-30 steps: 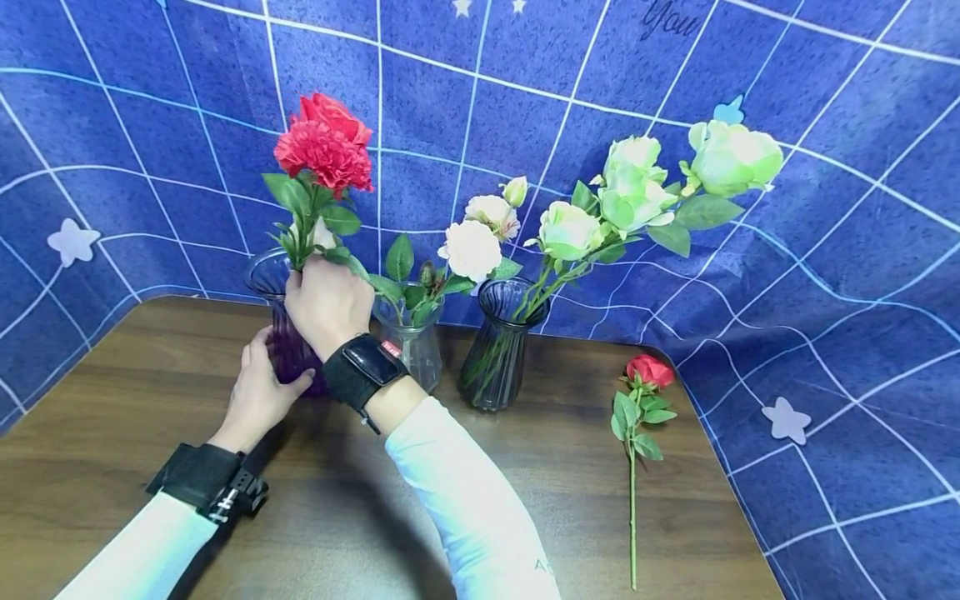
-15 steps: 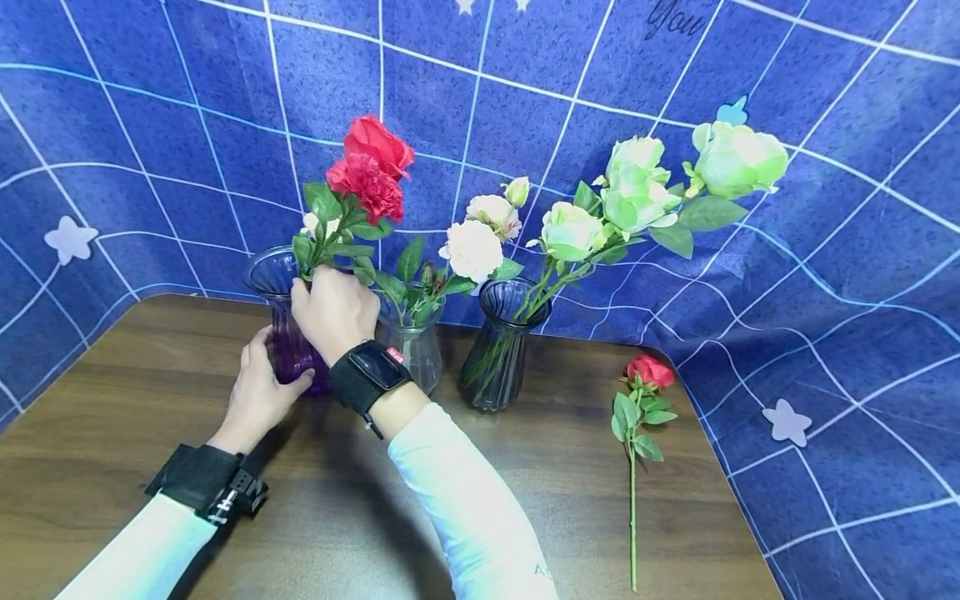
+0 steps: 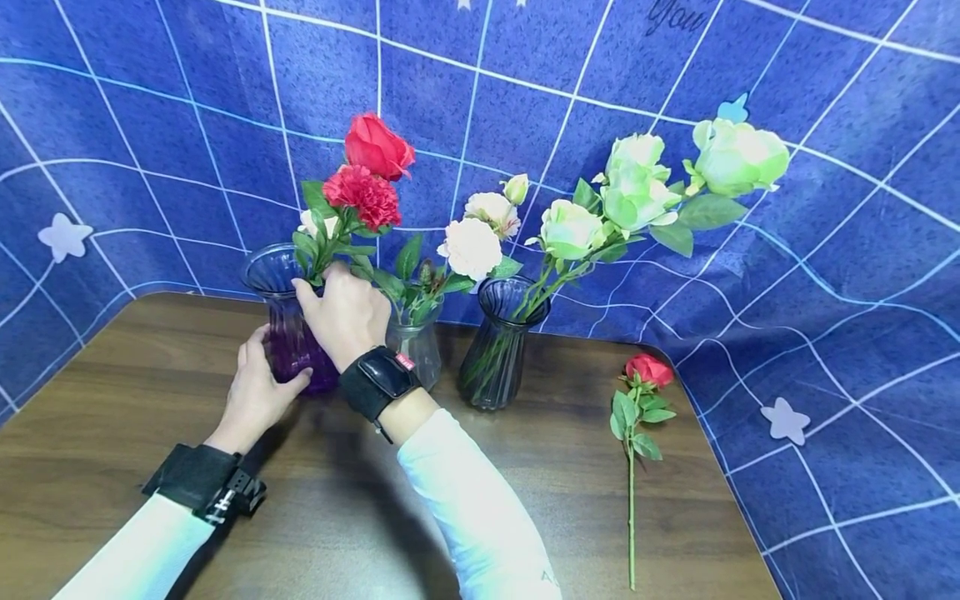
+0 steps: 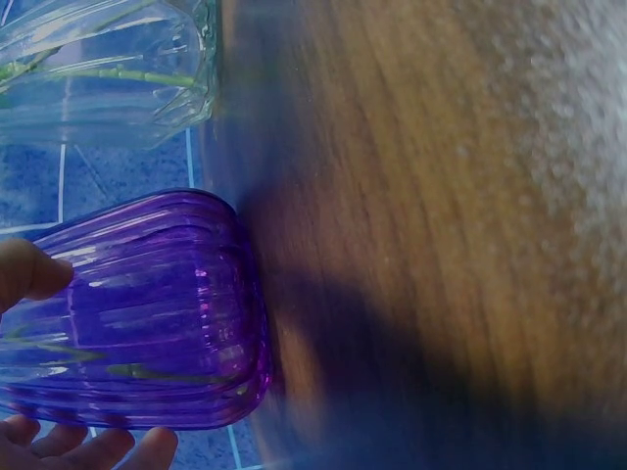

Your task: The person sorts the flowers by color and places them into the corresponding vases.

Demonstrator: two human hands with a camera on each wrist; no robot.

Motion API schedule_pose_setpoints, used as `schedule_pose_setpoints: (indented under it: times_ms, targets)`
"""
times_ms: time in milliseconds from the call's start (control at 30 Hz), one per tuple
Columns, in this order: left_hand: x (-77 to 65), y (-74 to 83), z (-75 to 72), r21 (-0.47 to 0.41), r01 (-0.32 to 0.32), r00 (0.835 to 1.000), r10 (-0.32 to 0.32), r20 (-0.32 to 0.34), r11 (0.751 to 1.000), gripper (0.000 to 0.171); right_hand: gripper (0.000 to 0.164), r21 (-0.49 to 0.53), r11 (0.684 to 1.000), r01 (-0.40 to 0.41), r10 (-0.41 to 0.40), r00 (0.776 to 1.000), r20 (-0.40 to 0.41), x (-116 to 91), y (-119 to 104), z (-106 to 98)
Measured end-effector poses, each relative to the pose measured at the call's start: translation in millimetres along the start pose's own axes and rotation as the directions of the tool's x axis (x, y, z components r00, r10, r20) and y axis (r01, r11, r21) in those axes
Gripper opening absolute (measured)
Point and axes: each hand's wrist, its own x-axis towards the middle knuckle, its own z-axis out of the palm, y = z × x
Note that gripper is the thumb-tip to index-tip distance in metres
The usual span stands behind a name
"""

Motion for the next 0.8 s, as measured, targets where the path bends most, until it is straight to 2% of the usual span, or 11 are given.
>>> schedule_pose_setpoints:
  times_ms: [300,600,800]
  targets:
    - [0.0,1.5,-0.2,0.006,0.019,1.000,-0.019,0.012,1.000,0.086,0.042,-0.003,1.000,0.011,-0.011,1.000,-0.019,-8,12,-4]
    - [0.0,2.0,0.6,0.002,0.006,1.000,-0.006,-0.006,1.000,0.085,0.028,0.004,1.000,0.017,-0.017,1.000,0.005,-15,35,-17]
    - [-0.3,0.2,1.0,0.011,0.007,1.000,-0.007,-0.008,1.000,0.084,0.022,0.054,0.998,0.044,-0.044,0.999,-0.001,-23,50,-30]
